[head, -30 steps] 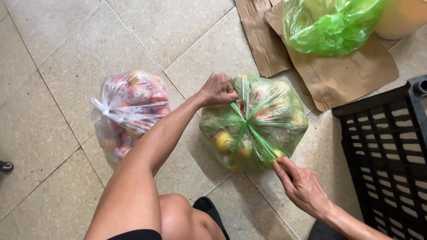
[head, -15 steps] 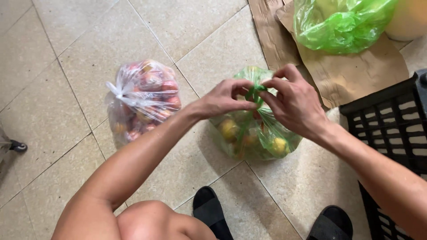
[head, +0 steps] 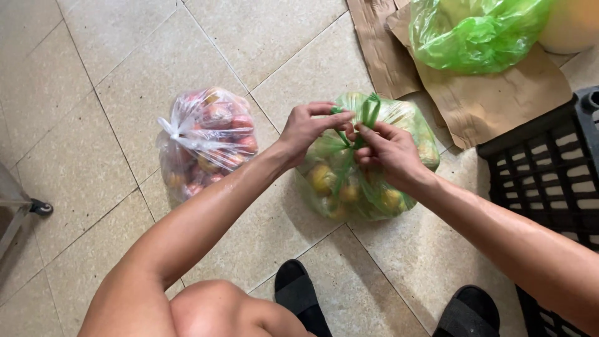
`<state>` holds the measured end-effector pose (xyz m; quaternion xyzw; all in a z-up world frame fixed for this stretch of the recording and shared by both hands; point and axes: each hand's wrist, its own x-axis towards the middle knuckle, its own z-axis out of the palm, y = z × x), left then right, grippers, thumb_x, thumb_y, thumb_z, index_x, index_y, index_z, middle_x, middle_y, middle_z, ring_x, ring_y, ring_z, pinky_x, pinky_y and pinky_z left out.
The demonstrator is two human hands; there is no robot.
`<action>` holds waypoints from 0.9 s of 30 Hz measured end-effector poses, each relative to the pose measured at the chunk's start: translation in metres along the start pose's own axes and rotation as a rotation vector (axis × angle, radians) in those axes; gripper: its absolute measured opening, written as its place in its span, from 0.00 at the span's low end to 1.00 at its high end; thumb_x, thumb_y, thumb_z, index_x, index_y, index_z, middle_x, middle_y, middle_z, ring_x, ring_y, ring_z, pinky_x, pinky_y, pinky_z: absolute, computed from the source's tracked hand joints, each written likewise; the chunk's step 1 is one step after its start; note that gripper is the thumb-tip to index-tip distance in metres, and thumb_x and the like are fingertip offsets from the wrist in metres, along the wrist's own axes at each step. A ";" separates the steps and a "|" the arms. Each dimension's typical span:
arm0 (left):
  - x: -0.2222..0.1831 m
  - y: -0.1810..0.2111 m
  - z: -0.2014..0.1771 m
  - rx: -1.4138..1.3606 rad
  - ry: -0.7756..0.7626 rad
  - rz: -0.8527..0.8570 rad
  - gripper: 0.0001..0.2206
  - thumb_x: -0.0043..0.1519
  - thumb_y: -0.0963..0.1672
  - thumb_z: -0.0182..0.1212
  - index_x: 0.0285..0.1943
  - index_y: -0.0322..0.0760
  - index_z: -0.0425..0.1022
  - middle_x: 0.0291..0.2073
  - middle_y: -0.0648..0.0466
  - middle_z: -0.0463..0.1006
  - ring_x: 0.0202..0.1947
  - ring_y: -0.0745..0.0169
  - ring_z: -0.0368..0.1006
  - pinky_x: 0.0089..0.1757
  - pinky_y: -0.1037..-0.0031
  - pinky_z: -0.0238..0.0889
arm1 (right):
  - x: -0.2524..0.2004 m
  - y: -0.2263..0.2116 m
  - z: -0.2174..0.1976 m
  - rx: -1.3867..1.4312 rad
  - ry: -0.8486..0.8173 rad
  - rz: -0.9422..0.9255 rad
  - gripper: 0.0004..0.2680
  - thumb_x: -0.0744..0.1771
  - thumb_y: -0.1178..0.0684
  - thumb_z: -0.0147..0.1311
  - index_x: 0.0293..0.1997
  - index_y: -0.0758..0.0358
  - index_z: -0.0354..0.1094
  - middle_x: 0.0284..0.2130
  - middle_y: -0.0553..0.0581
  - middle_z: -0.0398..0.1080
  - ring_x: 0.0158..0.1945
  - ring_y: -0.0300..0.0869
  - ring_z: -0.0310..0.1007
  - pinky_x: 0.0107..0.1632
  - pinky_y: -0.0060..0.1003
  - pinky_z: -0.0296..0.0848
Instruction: Organizing paper bread bags and packing fruit from a crate into plastic bags.
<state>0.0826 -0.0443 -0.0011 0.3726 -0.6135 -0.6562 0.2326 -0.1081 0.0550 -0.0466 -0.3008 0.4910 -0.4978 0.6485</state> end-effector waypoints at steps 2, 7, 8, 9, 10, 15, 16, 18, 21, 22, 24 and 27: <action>-0.003 0.004 0.002 -0.043 0.047 -0.027 0.11 0.59 0.46 0.72 0.41 0.32 0.85 0.49 0.44 0.80 0.45 0.60 0.79 0.48 0.70 0.75 | 0.007 0.002 -0.004 0.205 0.009 0.031 0.10 0.72 0.52 0.50 0.54 0.67 0.72 0.33 0.52 0.73 0.24 0.31 0.65 0.27 0.28 0.70; 0.012 0.012 0.004 0.935 0.013 0.610 0.08 0.56 0.46 0.71 0.29 0.38 0.84 0.73 0.48 0.60 0.74 0.46 0.55 0.69 0.41 0.45 | 0.032 0.002 -0.011 -0.363 -0.308 0.159 0.14 0.74 0.47 0.39 0.48 0.68 0.69 0.27 0.50 0.62 0.25 0.33 0.61 0.26 0.31 0.65; 0.010 0.026 0.005 0.930 -0.004 0.615 0.08 0.56 0.46 0.71 0.29 0.38 0.84 0.73 0.48 0.60 0.74 0.46 0.55 0.69 0.41 0.45 | 0.026 -0.006 -0.001 -0.356 -0.291 0.161 0.14 0.74 0.47 0.39 0.48 0.68 0.69 0.27 0.50 0.62 0.25 0.33 0.61 0.26 0.31 0.65; 0.009 0.041 0.006 1.035 -0.019 0.605 0.08 0.53 0.46 0.71 0.26 0.37 0.83 0.73 0.47 0.58 0.74 0.44 0.52 0.66 0.36 0.36 | 0.020 -0.015 0.008 -0.437 -0.293 0.130 0.12 0.71 0.48 0.40 0.47 0.63 0.69 0.25 0.51 0.64 0.23 0.36 0.64 0.24 0.35 0.68; 0.012 0.055 0.012 1.131 -0.034 0.602 0.08 0.50 0.46 0.71 0.23 0.37 0.82 0.72 0.46 0.55 0.74 0.41 0.49 0.64 0.30 0.27 | 0.014 -0.026 0.013 -0.525 -0.287 0.103 0.10 0.68 0.48 0.41 0.46 0.58 0.69 0.23 0.52 0.66 0.21 0.38 0.67 0.22 0.39 0.70; 0.010 0.040 0.001 0.850 -0.208 0.532 0.12 0.56 0.45 0.64 0.46 0.37 0.78 0.71 0.46 0.58 0.68 0.49 0.61 0.65 0.43 0.44 | 0.017 -0.012 0.007 -0.667 -0.123 -0.019 0.21 0.72 0.39 0.43 0.31 0.71 0.72 0.20 0.56 0.67 0.22 0.39 0.68 0.25 0.38 0.67; 0.014 0.033 -0.007 0.558 -0.238 0.325 0.20 0.60 0.45 0.59 0.62 0.36 0.73 0.68 0.46 0.63 0.65 0.54 0.65 0.66 0.53 0.53 | 0.014 -0.025 0.014 -0.657 -0.079 0.041 0.22 0.72 0.37 0.47 0.29 0.69 0.76 0.20 0.56 0.70 0.23 0.38 0.69 0.26 0.36 0.68; 0.021 0.002 -0.028 0.461 -0.290 0.160 0.17 0.64 0.43 0.56 0.61 0.34 0.75 0.58 0.45 0.73 0.59 0.55 0.72 0.62 0.59 0.62 | 0.011 -0.036 0.012 -0.534 -0.097 0.069 0.16 0.69 0.40 0.52 0.34 0.63 0.78 0.23 0.54 0.74 0.24 0.37 0.71 0.27 0.35 0.71; 0.017 -0.023 -0.028 0.425 -0.403 0.096 0.18 0.64 0.40 0.55 0.63 0.34 0.74 0.51 0.47 0.81 0.53 0.57 0.78 0.57 0.66 0.69 | 0.015 -0.031 -0.002 -0.420 -0.205 0.016 0.08 0.65 0.46 0.61 0.40 0.57 0.81 0.30 0.53 0.80 0.27 0.34 0.75 0.32 0.33 0.76; 0.011 -0.026 -0.026 0.484 -0.468 0.200 0.22 0.61 0.39 0.55 0.66 0.35 0.71 0.53 0.50 0.79 0.53 0.58 0.76 0.56 0.67 0.68 | 0.019 -0.027 -0.005 -0.428 -0.291 -0.063 0.07 0.64 0.49 0.65 0.42 0.56 0.82 0.33 0.53 0.82 0.30 0.33 0.76 0.37 0.32 0.77; 0.010 -0.027 -0.020 0.473 -0.430 0.182 0.16 0.63 0.40 0.58 0.61 0.35 0.76 0.49 0.51 0.81 0.50 0.60 0.78 0.54 0.69 0.71 | 0.011 -0.039 -0.005 -0.469 -0.294 -0.032 0.07 0.63 0.50 0.65 0.42 0.57 0.82 0.35 0.52 0.82 0.30 0.35 0.74 0.37 0.34 0.76; 0.018 -0.042 -0.018 0.421 -0.357 0.162 0.11 0.65 0.42 0.62 0.53 0.34 0.82 0.44 0.51 0.84 0.44 0.64 0.79 0.49 0.72 0.74 | 0.000 -0.061 -0.004 -0.629 -0.267 -0.019 0.07 0.63 0.53 0.66 0.42 0.58 0.81 0.35 0.55 0.82 0.32 0.36 0.76 0.39 0.35 0.77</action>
